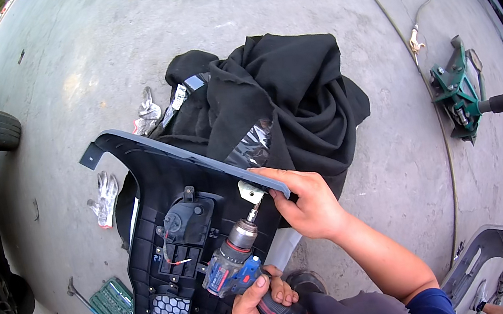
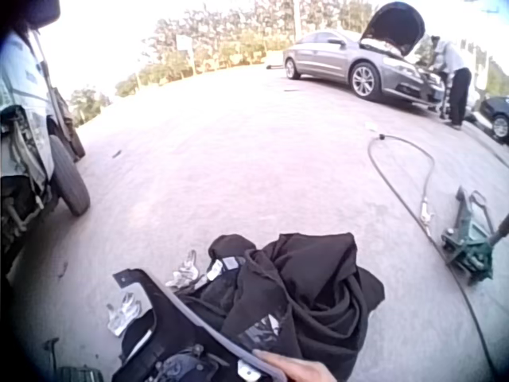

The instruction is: The person uses a cordless drill to remove and install screws on a detached black car bumper placed on a white sheet. They repeatedly position metal brackets and fasten them with the drill, then flip the bumper to work on the opposite side.

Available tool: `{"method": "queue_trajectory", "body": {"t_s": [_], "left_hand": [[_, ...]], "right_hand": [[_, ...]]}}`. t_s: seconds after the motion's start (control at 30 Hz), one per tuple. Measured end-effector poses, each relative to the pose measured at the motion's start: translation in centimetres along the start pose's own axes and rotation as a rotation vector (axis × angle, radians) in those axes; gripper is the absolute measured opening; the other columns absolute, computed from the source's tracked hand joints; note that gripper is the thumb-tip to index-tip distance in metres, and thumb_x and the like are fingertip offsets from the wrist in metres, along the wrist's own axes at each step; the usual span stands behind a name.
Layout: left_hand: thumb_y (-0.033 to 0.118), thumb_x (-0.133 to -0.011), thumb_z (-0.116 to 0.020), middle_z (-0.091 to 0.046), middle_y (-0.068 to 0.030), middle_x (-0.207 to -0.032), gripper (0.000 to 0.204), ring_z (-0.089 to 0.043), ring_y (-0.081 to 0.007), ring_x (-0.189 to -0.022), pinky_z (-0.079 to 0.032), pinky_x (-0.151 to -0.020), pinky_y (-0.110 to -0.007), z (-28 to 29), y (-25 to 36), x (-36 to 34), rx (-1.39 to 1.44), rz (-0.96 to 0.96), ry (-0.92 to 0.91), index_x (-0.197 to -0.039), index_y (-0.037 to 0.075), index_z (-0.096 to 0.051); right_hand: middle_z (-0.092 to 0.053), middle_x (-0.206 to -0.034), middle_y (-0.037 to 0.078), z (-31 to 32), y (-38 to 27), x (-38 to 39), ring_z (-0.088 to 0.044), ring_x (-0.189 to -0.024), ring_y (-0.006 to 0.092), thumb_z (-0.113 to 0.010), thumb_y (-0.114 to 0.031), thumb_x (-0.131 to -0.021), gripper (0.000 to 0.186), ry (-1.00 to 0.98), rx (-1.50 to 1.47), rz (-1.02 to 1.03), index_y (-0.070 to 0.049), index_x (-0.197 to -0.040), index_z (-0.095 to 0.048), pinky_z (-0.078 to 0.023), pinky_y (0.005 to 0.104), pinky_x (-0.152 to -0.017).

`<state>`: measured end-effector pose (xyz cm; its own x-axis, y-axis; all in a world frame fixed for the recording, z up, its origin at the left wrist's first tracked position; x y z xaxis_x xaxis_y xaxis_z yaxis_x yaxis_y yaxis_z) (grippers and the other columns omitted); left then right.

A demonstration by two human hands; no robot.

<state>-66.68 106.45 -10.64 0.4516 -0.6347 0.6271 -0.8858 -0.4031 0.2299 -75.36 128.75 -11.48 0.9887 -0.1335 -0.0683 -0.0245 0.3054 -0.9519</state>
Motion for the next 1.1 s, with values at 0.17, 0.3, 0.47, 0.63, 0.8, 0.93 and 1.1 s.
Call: {"method": "queue_trajectory", "body": {"t_s": [0.17,0.3,0.47,0.63,0.8,0.93,1.1], "left_hand": [[0.038,-0.109,-0.067,-0.058,-0.0032,-0.079,0.036,-0.062,-0.0218,-0.084,-0.052,-0.09,-0.045,-0.1,0.0,0.0,-0.006,-0.01,0.0,-0.125,0.006,-0.063],[0.04,-0.109,-0.068,-0.058,-0.0032,-0.08,0.038,-0.062,-0.0219,-0.084,-0.052,-0.091,-0.046,-0.2,-0.1,0.0,-0.022,-0.01,0.026,-0.125,0.005,-0.062],[0.04,-0.11,-0.069,-0.058,-0.0032,-0.081,0.038,-0.063,-0.0221,-0.087,-0.053,-0.094,-0.047,-1.6,0.2,0.1,-0.051,-0.009,0.087,-0.126,0.006,-0.062],[0.039,-0.109,-0.071,-0.059,-0.0035,-0.082,0.033,-0.063,-0.0224,-0.088,-0.053,-0.096,-0.047,-1.1,-0.1,-0.3,-0.067,-0.011,0.062,-0.118,0.008,-0.062],[0.04,-0.109,-0.072,-0.059,-0.0036,-0.082,0.033,-0.064,-0.0228,-0.086,-0.054,-0.095,-0.047,-1.4,-0.3,-0.4,-0.081,-0.006,0.084,-0.112,0.009,-0.061],[0.041,-0.109,-0.071,-0.059,-0.0033,-0.082,0.033,-0.064,-0.0226,-0.086,-0.054,-0.095,-0.047,-1.4,-0.5,-0.4,-0.063,-0.007,0.08,-0.112,0.009,-0.062],[0.042,-0.109,-0.071,-0.058,-0.0028,-0.082,0.034,-0.063,-0.0221,-0.086,-0.054,-0.094,-0.047,-1.4,-0.6,-0.6,-0.066,-0.001,0.069,-0.112,0.01,-0.063]], "right_hand": [[-0.075,-0.132,0.025,0.0,0.0,0.0,-0.074,-0.12,0.0427,-0.063,0.011,-0.083,0.062,-0.003,-0.005,0.001,-0.001,-0.144,-0.068,-0.059,0.0452,-0.103],[-0.075,-0.13,0.026,-0.1,0.0,0.1,-0.074,-0.119,0.0428,-0.062,0.011,-0.084,0.062,0.002,0.004,0.007,-0.001,-0.144,-0.067,-0.059,0.0449,-0.102],[-0.075,-0.129,0.026,-0.3,0.0,0.2,-0.074,-0.118,0.0425,-0.061,0.011,-0.085,0.062,0.002,-0.008,-0.008,-0.002,-0.145,-0.066,-0.059,0.0445,-0.102],[-0.075,-0.13,0.025,-0.4,0.1,0.4,-0.074,-0.118,0.0422,-0.06,0.011,-0.086,0.062,0.003,0.0,-0.018,-0.002,-0.146,-0.065,-0.059,0.0443,-0.102],[-0.075,-0.131,0.025,-0.5,0.5,0.6,-0.074,-0.118,0.0424,-0.059,0.012,-0.086,0.062,0.036,-0.011,0.019,-0.002,-0.146,-0.065,-0.059,0.0442,-0.102],[-0.074,-0.132,0.025,-0.4,0.5,0.6,-0.073,-0.12,0.0428,-0.059,0.012,-0.086,0.063,0.023,-0.027,0.026,-0.003,-0.147,-0.064,-0.059,0.044,-0.102],[-0.074,-0.133,0.025,-0.4,0.6,0.6,-0.073,-0.119,0.0437,-0.059,0.012,-0.086,0.064,0.037,-0.016,0.047,-0.003,-0.147,-0.064,-0.059,0.0448,-0.102]]}}
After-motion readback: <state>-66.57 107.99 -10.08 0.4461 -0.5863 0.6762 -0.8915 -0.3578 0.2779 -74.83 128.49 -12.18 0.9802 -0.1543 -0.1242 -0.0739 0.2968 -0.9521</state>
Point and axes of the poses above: each hand's wrist, its own x-axis away from the middle knuckle, its own z-axis out of the back of the hand, y = z × x, the point moved 4 cm from there along -x, towards the middle knuckle
